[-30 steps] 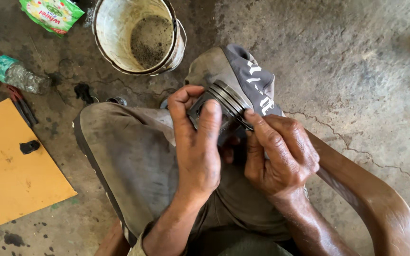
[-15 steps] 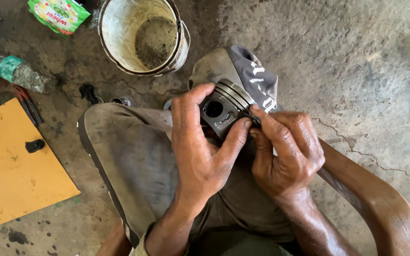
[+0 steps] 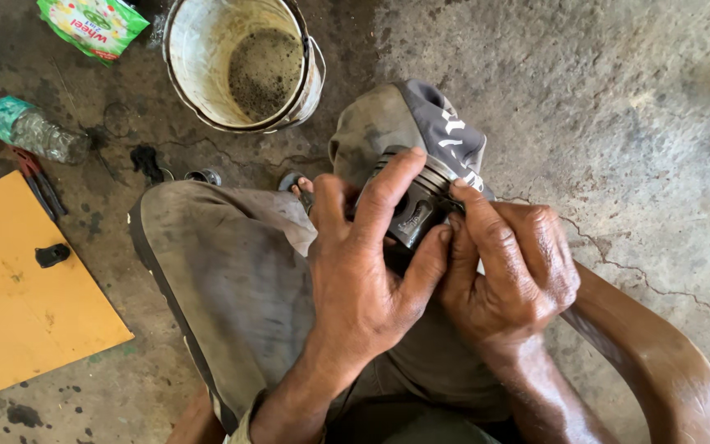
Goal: The person cleans an engine piston by scrubbing its surface with a small piece of material and rinsing it in a bucket of liquid.
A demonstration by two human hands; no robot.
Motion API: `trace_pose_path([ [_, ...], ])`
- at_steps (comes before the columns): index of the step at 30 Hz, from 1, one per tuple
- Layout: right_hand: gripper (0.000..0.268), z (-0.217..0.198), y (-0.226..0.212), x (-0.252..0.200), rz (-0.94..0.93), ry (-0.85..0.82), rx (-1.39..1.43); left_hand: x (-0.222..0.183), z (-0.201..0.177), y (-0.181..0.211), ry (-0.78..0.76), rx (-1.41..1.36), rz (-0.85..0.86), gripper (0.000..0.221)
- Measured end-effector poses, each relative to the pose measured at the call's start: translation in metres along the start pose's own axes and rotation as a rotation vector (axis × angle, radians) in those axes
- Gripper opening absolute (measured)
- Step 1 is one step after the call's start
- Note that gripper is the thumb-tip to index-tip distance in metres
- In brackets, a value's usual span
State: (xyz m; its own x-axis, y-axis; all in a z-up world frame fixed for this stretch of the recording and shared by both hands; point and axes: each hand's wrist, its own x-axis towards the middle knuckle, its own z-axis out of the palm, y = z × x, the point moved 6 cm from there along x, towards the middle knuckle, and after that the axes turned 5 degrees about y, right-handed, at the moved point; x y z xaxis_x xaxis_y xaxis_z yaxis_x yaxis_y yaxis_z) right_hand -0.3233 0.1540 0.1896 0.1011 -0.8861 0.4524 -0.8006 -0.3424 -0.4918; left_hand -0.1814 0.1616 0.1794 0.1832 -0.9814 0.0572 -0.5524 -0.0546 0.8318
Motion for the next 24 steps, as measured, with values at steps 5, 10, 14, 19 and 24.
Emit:
trace_pose_path([
  [5, 0.017, 0.002, 0.001, 0.011, -0.053, -0.002, 0.004, 0.006, 0.000, -0.001, -0.026, -0.005, 0.050, 0.061],
  [10, 0.021, 0.008, -0.003, 0.013, -0.038, -0.013, 0.060, 0.009, -0.001, -0.004, 0.009, -0.066, -0.041, 0.058],
  [14, 0.039, 0.021, 0.004, 0.009, 0.160, -0.159, 0.060, 0.011, -0.006, 0.007, 0.126, -0.058, 0.026, 0.042],
  [19, 0.048, 0.008, 0.003, 0.013, 0.120, -0.132, 0.226, 0.012, -0.001, 0.014, 0.131, -0.042, 0.039, 0.028],
  [24, 0.046, 0.005, 0.009, 0.013, 0.333, -0.270, 0.525, 0.013, -0.003, 0.001, 0.184, -0.172, 0.032, 0.019],
])
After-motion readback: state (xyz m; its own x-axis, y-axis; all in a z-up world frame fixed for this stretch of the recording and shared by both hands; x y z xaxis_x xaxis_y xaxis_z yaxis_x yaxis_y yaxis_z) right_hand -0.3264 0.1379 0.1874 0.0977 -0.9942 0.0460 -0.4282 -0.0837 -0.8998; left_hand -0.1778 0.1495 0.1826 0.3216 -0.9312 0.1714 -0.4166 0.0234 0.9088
